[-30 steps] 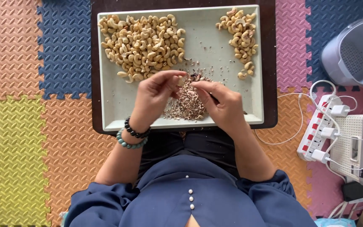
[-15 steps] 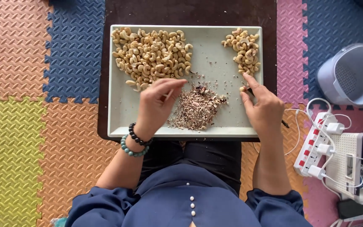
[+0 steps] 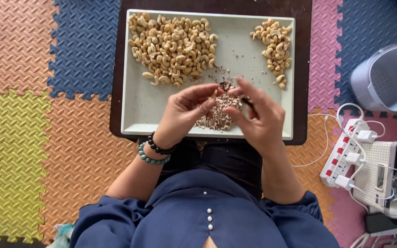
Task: Peeling the thin skin off cashew nuts by hand and sorting them on a tray.
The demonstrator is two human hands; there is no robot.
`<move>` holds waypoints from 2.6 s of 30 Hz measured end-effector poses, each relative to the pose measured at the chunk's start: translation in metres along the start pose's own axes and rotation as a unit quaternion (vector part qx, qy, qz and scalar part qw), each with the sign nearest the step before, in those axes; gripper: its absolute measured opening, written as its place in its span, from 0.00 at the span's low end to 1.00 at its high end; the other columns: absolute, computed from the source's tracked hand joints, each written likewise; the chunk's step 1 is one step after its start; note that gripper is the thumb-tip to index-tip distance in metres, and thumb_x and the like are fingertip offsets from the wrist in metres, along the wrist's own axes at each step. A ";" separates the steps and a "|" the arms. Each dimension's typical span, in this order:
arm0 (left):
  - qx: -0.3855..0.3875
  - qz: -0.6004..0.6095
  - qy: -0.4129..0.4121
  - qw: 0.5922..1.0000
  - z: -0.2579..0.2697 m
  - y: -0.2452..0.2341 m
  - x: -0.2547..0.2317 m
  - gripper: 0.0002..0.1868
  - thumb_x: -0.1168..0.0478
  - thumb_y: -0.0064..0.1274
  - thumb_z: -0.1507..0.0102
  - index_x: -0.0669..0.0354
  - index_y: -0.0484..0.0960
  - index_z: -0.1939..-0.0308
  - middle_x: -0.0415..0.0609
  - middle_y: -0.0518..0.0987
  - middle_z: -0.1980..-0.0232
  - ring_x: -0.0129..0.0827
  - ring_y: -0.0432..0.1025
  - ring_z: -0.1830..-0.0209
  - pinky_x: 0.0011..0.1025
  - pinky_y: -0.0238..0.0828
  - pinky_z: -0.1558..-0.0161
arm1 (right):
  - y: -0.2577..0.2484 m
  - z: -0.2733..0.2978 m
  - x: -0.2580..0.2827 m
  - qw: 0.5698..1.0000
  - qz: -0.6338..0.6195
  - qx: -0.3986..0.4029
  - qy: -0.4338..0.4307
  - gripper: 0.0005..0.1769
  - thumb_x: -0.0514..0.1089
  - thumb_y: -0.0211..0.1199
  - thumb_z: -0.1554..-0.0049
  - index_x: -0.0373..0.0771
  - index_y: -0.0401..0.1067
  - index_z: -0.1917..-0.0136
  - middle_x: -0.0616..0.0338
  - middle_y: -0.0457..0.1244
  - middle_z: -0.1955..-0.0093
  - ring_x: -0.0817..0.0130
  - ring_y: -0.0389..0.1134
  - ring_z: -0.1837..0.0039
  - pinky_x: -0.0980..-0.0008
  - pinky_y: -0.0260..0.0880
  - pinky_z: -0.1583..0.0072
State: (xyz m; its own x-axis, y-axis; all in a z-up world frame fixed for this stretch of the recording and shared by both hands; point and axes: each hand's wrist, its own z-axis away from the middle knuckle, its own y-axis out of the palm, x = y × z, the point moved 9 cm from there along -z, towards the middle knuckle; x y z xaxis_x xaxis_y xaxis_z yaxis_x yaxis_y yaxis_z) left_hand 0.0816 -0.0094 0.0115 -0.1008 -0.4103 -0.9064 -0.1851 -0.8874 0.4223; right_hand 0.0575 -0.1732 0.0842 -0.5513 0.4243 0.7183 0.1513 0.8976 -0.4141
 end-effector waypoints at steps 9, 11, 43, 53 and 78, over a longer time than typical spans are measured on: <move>-0.034 -0.028 0.063 0.997 0.003 -0.009 -0.003 0.20 0.73 0.63 0.38 0.68 0.81 0.42 0.59 0.84 0.46 0.29 0.79 0.51 0.26 0.84 0.56 | 0.017 0.001 0.009 0.994 -0.094 0.015 0.060 0.16 0.38 0.64 0.36 0.39 0.75 0.34 0.55 0.71 0.61 0.78 0.60 0.68 0.77 0.62 0.64; -0.029 -0.045 0.073 0.996 0.003 -0.007 -0.008 0.20 0.74 0.64 0.38 0.68 0.81 0.42 0.59 0.84 0.46 0.31 0.79 0.51 0.28 0.84 0.55 | 0.019 0.001 0.007 0.992 -0.102 0.017 0.066 0.16 0.39 0.64 0.36 0.40 0.76 0.35 0.56 0.71 0.61 0.79 0.59 0.70 0.78 0.60 0.65; -0.049 -0.101 0.105 0.988 -0.015 -0.002 -0.024 0.08 0.73 0.60 0.35 0.69 0.85 0.52 0.59 0.83 0.60 0.40 0.82 0.58 0.39 0.86 0.55 | 0.022 -0.018 0.003 0.993 -0.082 0.004 0.084 0.07 0.33 0.66 0.36 0.33 0.80 0.44 0.45 0.72 0.55 0.60 0.75 0.55 0.66 0.75 0.53; -0.136 0.075 0.039 0.987 -0.013 -0.003 0.022 0.09 0.68 0.58 0.33 0.68 0.84 0.49 0.56 0.86 0.57 0.32 0.81 0.58 0.36 0.85 0.50 | 0.020 -0.007 0.012 0.996 0.013 -0.076 0.039 0.09 0.30 0.64 0.37 0.33 0.79 0.43 0.46 0.72 0.52 0.52 0.76 0.50 0.60 0.76 0.50; -0.066 0.032 0.040 0.997 -0.014 -0.009 0.011 0.17 0.74 0.60 0.36 0.71 0.80 0.42 0.64 0.83 0.51 0.42 0.81 0.52 0.45 0.84 0.47 | 0.020 0.001 -0.018 0.994 -0.043 -0.019 0.104 0.13 0.38 0.68 0.37 0.41 0.78 0.38 0.49 0.72 0.58 0.72 0.71 0.62 0.77 0.68 0.64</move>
State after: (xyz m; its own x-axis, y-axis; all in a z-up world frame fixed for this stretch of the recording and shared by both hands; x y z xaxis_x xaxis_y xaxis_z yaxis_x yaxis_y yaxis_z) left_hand 0.0963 -0.0083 -0.0022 -0.0299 -0.4777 -0.8780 -0.0504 -0.8766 0.4786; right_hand 0.0692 -0.1631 0.0623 -0.3836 0.3578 0.8514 0.1447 0.9338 -0.3273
